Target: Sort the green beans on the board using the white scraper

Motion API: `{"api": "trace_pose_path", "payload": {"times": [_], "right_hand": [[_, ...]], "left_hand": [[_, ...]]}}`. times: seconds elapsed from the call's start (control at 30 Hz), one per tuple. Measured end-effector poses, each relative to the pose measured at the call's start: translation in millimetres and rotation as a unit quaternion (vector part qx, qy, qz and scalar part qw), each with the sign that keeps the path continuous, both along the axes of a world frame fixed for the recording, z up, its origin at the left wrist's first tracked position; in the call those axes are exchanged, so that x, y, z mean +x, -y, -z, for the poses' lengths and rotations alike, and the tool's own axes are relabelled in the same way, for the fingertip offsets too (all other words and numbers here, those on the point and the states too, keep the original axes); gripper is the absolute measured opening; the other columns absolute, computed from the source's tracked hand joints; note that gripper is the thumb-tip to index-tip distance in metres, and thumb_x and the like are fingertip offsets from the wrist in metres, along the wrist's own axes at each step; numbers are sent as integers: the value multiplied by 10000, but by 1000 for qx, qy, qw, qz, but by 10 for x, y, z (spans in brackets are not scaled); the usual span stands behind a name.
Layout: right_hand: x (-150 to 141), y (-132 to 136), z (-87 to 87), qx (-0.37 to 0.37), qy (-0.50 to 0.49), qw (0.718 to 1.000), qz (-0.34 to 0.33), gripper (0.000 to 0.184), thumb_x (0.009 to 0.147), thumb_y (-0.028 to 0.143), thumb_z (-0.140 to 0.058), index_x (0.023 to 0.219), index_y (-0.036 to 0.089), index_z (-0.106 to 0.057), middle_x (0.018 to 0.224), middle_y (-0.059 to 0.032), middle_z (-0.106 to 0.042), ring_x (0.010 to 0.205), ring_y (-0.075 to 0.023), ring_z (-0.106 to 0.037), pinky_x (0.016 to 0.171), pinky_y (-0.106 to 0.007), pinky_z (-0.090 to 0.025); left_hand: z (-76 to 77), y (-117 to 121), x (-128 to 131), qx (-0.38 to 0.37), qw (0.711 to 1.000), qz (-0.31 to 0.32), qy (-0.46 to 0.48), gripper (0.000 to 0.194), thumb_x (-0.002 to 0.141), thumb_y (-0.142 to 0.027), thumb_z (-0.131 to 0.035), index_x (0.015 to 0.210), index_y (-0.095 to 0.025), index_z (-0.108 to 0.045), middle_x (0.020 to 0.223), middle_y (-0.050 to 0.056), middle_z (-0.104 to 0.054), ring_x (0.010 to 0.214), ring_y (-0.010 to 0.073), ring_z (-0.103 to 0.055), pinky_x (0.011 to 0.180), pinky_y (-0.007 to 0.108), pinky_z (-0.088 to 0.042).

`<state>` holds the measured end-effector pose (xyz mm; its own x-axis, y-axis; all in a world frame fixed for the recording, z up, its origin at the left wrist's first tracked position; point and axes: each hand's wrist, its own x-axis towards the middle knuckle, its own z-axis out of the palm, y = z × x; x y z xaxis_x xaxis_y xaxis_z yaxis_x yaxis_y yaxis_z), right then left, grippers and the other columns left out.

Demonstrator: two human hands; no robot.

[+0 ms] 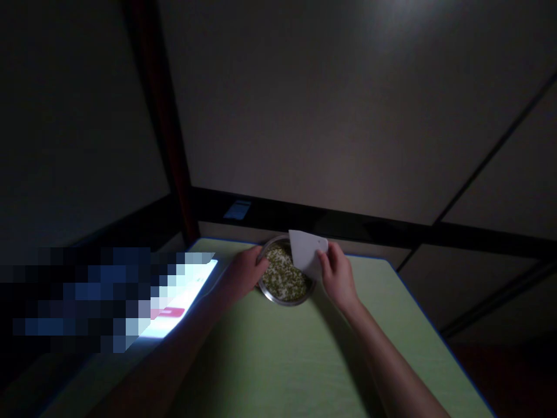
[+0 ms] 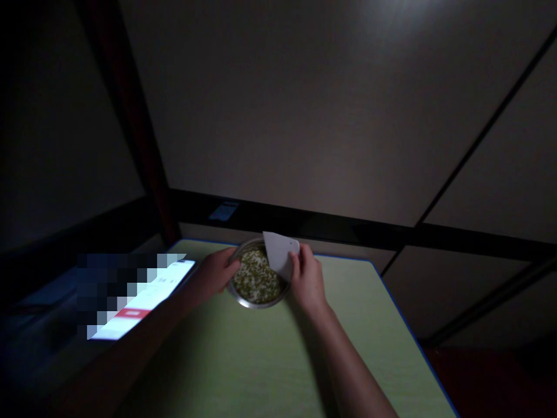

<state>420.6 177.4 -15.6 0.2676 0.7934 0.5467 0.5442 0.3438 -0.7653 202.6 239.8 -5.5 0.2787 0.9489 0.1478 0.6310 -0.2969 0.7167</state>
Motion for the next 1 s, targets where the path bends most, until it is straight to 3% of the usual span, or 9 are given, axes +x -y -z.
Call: {"api": "trace_pose_path", "payload": {"times": [0.4, 1.0], "right_hand": [[42, -47, 45, -31, -26, 998, 51, 271, 884, 408, -551, 1017, 187, -633, 944, -109, -724, 862, -248, -656, 787, -361, -505], [38, -65, 49, -16, -69, 997, 7, 293, 870, 453, -578, 1016, 200, -606, 853, -65, -701, 806, -230, -649, 768, -352, -517]], "left_hand": [[24, -42, 8, 78, 994, -1, -72, 105, 837, -231, -453, 779, -208, -537, 743, 25, -618, 701, 157, -560, 648, 267, -335], [-71, -95, -61, 88, 989, -20, -116, 129, 844, -236, -468, 796, -200, -582, 702, 20, -624, 664, 155, -550, 629, 262, -355]]}}
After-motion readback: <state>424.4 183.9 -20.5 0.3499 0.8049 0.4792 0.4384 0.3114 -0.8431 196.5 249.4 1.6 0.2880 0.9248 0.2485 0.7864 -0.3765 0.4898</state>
